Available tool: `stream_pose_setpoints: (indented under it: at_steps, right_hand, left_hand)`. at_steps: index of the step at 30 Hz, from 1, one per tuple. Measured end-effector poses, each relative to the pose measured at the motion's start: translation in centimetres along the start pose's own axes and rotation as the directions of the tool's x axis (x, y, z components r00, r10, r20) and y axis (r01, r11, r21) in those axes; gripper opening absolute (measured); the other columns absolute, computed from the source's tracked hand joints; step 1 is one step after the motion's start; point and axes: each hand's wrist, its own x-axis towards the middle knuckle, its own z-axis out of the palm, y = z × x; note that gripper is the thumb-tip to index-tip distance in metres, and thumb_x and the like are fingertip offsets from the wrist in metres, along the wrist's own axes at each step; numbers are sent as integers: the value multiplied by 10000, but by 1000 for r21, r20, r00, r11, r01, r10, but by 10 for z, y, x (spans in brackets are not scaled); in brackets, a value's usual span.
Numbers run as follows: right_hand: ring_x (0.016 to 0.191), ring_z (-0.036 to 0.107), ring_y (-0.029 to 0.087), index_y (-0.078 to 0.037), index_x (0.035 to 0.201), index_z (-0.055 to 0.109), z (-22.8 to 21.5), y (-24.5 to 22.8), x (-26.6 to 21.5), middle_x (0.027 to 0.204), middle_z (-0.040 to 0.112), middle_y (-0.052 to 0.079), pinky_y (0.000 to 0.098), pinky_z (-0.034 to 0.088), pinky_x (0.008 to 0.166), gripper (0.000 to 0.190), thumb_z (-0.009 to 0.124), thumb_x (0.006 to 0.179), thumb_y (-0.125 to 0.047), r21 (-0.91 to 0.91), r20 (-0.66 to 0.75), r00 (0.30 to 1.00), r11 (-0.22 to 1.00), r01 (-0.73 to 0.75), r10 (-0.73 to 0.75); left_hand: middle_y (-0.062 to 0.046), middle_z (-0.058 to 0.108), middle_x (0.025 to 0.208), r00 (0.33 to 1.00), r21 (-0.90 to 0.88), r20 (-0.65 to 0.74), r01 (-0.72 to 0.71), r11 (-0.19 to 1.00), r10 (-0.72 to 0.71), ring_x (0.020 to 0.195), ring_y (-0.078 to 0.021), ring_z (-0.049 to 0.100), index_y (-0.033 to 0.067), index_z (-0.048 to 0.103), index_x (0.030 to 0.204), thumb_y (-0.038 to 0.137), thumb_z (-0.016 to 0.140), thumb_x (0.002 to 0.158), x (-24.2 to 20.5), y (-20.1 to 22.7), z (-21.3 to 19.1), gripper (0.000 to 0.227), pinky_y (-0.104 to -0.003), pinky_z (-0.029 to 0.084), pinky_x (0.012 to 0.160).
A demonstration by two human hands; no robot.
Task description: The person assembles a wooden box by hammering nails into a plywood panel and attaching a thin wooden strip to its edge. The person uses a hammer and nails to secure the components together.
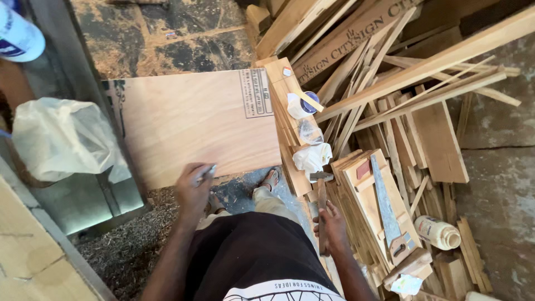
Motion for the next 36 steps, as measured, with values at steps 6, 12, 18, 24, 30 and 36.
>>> stream_pose_setpoints:
  at_steps: [6,12,18,24,30,36]
  right_hand:
    - [449,550,223,-106,1528,441,-35,22,17,732,656,152,363,437,394,617,613,940,-176,2,-61,997,998,-55,55]
    - [440,538,241,-121,1542,415,-84,37,54,719,643,156,378,439,393,650,619,928,-174,0,-51,990,991,-133,133]
    - [473,539,233,-198,1575,387,-124,22,110,750,649,160,373,425,412,687,620,929,-172,-119,-39,953,946,-301,299]
    - [460,542,217,-170,1554,419,-143,10,145,746,652,139,350,446,416,669,631,919,-169,-149,-16,972,961,-234,234]
    - [466,546,231,-146,1558,367,-144,20,128,765,675,165,371,444,419,690,635,922,-150,-96,-66,960,956,-276,271]
    - [481,565,225,-169,1539,430,-145,61,96,764,678,178,360,463,430,635,617,932,-168,-240,-77,958,928,-286,275]
  left_hand:
    - [-80,785,1050,976,-249,168,177,952,-137,884,-144,738,84,746,1189,120,774,896,52,32,86,297,-257,610,794]
    - [-69,788,964,993,-310,71,111,944,-93,843,-98,717,17,743,1166,60,730,934,107,36,153,237,-233,580,762]
    - [-35,752,942,997,-331,-81,-20,943,-7,835,-71,680,-3,722,1124,23,706,944,160,36,203,183,-238,564,762]
    - [-66,741,881,982,-133,-136,-152,979,134,764,-101,640,-4,730,1085,29,762,955,185,37,228,138,-265,529,693]
    - [-96,736,874,916,-87,-118,-393,915,383,763,-139,686,3,731,1046,-14,760,938,193,42,225,113,-286,543,686]
    - [-79,745,843,910,-112,-145,-406,907,389,717,-143,697,25,748,1031,3,790,924,192,24,226,117,-290,549,637]
